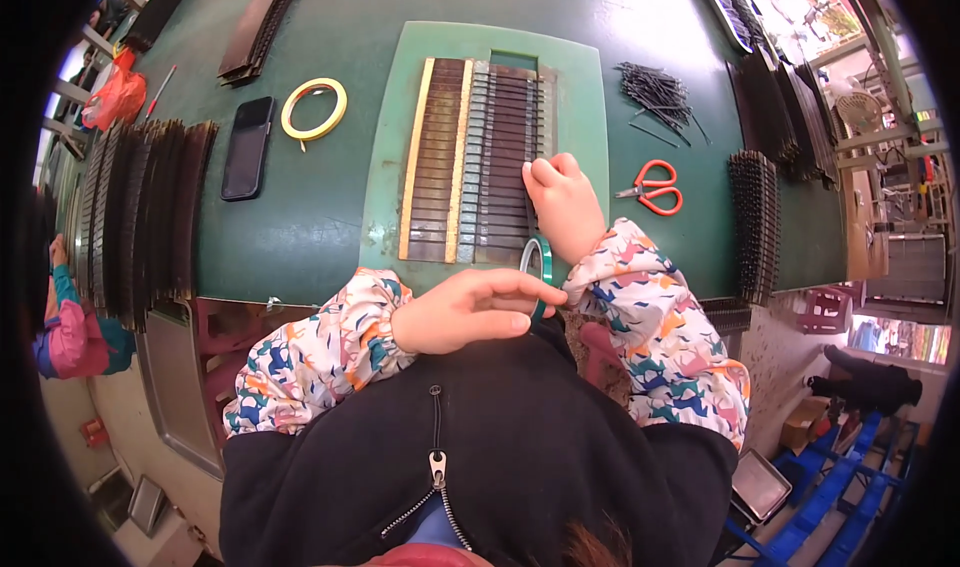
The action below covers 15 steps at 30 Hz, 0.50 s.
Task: The person places small electronic components by hand into a component strip on an assembly machine.
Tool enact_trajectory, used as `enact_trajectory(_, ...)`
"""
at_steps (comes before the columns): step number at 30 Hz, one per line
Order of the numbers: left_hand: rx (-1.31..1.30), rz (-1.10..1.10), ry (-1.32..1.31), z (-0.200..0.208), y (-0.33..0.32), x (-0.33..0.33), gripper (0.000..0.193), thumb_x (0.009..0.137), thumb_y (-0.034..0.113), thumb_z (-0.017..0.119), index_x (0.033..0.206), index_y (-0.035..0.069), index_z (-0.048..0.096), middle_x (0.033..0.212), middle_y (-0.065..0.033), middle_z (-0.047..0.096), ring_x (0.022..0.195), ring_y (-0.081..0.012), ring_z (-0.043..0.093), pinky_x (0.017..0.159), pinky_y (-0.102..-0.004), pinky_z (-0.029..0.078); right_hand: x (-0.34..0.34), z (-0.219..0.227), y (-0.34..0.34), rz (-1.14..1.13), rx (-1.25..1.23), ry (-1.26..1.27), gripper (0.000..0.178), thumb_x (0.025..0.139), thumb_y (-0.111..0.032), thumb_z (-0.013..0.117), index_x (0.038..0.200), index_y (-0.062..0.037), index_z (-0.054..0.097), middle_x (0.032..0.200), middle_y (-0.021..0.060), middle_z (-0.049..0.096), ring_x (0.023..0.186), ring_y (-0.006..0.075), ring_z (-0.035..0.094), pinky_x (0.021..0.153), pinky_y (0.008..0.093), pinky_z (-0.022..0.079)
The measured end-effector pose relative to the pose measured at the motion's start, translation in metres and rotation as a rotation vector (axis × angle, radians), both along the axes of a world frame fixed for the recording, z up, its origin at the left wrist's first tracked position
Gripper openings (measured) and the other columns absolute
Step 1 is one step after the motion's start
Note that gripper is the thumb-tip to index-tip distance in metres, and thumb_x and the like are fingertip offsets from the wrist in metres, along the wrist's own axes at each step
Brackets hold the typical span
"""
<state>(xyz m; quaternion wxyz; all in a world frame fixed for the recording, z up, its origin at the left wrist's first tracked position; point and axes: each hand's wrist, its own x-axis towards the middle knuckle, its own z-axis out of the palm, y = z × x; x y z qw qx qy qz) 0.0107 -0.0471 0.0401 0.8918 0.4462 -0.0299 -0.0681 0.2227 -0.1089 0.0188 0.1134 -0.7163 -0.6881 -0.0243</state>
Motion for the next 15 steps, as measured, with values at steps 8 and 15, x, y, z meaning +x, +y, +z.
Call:
enact_trajectory(8, 0.141, -0.064, 0.026, 0.004, -0.001, -0.001, 0.042, 0.095, 0.012, 0.055, 0.134, 0.0, 0.046, 0.134, -0.0084, 0.051, 0.124, -0.015, 0.047, 0.104, -0.0309, 0.037, -0.01, -0.009, -0.013, 0.022, 0.073, -0.059, 0.037, 0.07, 0.0, 0.059, 0.106, -0.0021, 0.067, 0.088, 0.0062, 0.057, 0.086, 0.0277, 0.052, 0.08, 0.0337, 0.047)
enact_trajectory(15, -0.032, -0.218, -0.054, 0.016, -0.034, -0.031, 0.043, 0.095, 0.016, 0.056, 0.134, 0.001, 0.047, 0.131, -0.0086, 0.052, 0.122, -0.0141, 0.046, 0.103, -0.0311, 0.036, -0.028, -0.01, -0.026, 0.025, 0.08, -0.139, 0.038, 0.07, 0.0, 0.059, 0.107, 0.0004, 0.066, 0.087, 0.0075, 0.057, 0.088, 0.0278, 0.052, 0.081, 0.0333, 0.047)
